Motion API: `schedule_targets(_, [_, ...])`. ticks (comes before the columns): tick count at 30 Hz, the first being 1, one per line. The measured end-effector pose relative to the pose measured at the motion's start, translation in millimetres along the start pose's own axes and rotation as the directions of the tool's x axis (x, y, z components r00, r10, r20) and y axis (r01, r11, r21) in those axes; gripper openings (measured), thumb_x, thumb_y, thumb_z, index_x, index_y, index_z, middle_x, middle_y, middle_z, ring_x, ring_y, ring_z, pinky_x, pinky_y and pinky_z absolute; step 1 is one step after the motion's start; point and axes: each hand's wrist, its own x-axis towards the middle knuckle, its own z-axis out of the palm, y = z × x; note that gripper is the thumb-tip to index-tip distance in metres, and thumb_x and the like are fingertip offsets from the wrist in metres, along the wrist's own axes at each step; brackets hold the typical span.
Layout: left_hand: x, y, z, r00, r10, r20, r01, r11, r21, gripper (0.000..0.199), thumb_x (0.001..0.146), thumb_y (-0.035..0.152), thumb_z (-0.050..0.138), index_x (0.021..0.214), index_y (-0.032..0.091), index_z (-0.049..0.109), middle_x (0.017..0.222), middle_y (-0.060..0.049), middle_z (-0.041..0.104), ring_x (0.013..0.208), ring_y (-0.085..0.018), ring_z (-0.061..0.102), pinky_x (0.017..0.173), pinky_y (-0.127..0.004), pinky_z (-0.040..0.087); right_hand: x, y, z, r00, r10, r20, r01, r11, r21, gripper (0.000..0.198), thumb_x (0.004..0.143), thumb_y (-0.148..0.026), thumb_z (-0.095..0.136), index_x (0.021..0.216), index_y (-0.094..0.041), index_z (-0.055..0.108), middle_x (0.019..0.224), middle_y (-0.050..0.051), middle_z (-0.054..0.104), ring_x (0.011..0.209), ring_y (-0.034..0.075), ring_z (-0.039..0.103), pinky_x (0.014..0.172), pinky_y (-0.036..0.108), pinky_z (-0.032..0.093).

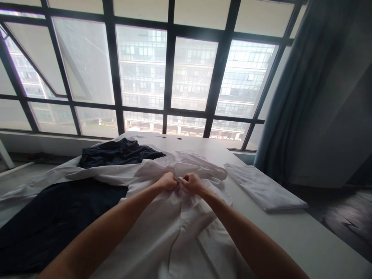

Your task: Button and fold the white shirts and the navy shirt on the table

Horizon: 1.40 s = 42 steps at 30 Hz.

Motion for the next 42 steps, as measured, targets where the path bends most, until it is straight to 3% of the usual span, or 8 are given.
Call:
schedule_targets(4, [-25, 10, -5, 0.946, -0.226, 0.233, 0.241, 0.97, -0.04, 0.043, 0.078, 0.048, 0.068, 0.052, 0.016, 0.053, 0.037, 0.003, 0.043, 0.033, -0.009, 0.036, 0.038, -0.023, 0.024, -3, 6, 13, 0.993, -0.037, 0.113, -0.014, 0.905, 0.424, 0.027, 0.079, -0.041, 0.058, 0.067, -0.017, 0.06, 0.051, -0.002, 0.054, 0.044, 0.012, 0.046, 0.043, 0.023, 0.035])
schedule_targets(7, [-42, 17, -6, 0.92, -0.283, 0.269, 0.339, 0.921, -0.19, 0.046, 0.081, 0.057, 0.063, 0.066, 0.015, 0.058, 0.041, 0.003, 0.048, 0.034, -0.008, 0.036, 0.038, -0.021, 0.022, -10, 10, 20, 0.984, -0.115, 0.133, 0.019, 0.82, 0.572, 0.028, 0.075, -0.045, 0.062, 0.07, -0.017, 0.06, 0.052, -0.004, 0.052, 0.045, 0.009, 0.044, 0.043, 0.021, 0.034])
schedule_targets(11, [-53, 20, -6, 0.933, -0.284, 0.219, 0.343, 0.887, -0.31, 0.04, 0.079, 0.053, 0.067, 0.082, 0.013, 0.064, 0.044, 0.004, 0.05, 0.037, -0.007, 0.039, 0.04, -0.019, 0.024, -18, 17, 21, 0.982, -0.13, 0.138, 0.026, 0.814, 0.58, 0.029, 0.073, -0.045, 0.065, 0.072, -0.017, 0.061, 0.055, -0.004, 0.051, 0.046, 0.008, 0.041, 0.043, 0.02, 0.032])
schedule_targets(16, [-56, 19, -2, 0.95, -0.235, 0.206, 0.295, 0.891, -0.344, 0.031, 0.079, 0.044, 0.066, 0.077, 0.014, 0.063, 0.043, 0.005, 0.049, 0.037, -0.008, 0.04, 0.039, -0.02, 0.024, -23, 21, 22, 0.982, -0.121, 0.145, -0.002, 0.76, 0.65, 0.031, 0.073, -0.047, 0.067, 0.075, -0.017, 0.061, 0.057, -0.003, 0.054, 0.047, 0.009, 0.041, 0.045, 0.022, 0.032])
schedule_targets(25, [-57, 17, 2, 0.967, -0.177, 0.185, 0.233, 0.908, -0.348, 0.029, 0.08, 0.042, 0.065, 0.073, 0.015, 0.062, 0.043, 0.005, 0.049, 0.038, -0.007, 0.038, 0.04, -0.021, 0.023, -22, 23, 27, 0.992, -0.11, 0.056, 0.055, 0.799, 0.599, 0.03, 0.073, -0.046, 0.069, 0.076, -0.016, 0.064, 0.062, -0.001, 0.058, 0.053, 0.011, 0.047, 0.049, 0.023, 0.036])
schedule_targets(35, [-56, 17, 3, 0.966, -0.172, 0.192, 0.225, 0.926, -0.303, 0.027, 0.084, 0.034, 0.061, 0.064, 0.015, 0.059, 0.042, 0.005, 0.046, 0.038, -0.007, 0.035, 0.041, -0.021, 0.022, -26, 17, 17, 0.974, -0.132, 0.182, -0.025, 0.74, 0.672, 0.03, 0.07, -0.044, 0.074, 0.074, -0.016, 0.066, 0.062, -0.001, 0.061, 0.05, 0.01, 0.048, 0.049, 0.022, 0.038])
schedule_targets(42, [-56, 17, 3, 0.961, -0.192, 0.2, 0.247, 0.92, -0.304, 0.021, 0.084, 0.027, 0.06, 0.066, 0.016, 0.057, 0.042, 0.006, 0.046, 0.038, -0.007, 0.036, 0.04, -0.019, 0.023, -22, 22, 21, 0.975, -0.205, 0.086, 0.126, 0.827, 0.547, 0.021, 0.072, -0.036, 0.069, 0.073, -0.016, 0.065, 0.066, 0.0, 0.064, 0.056, 0.011, 0.053, 0.054, 0.023, 0.041])
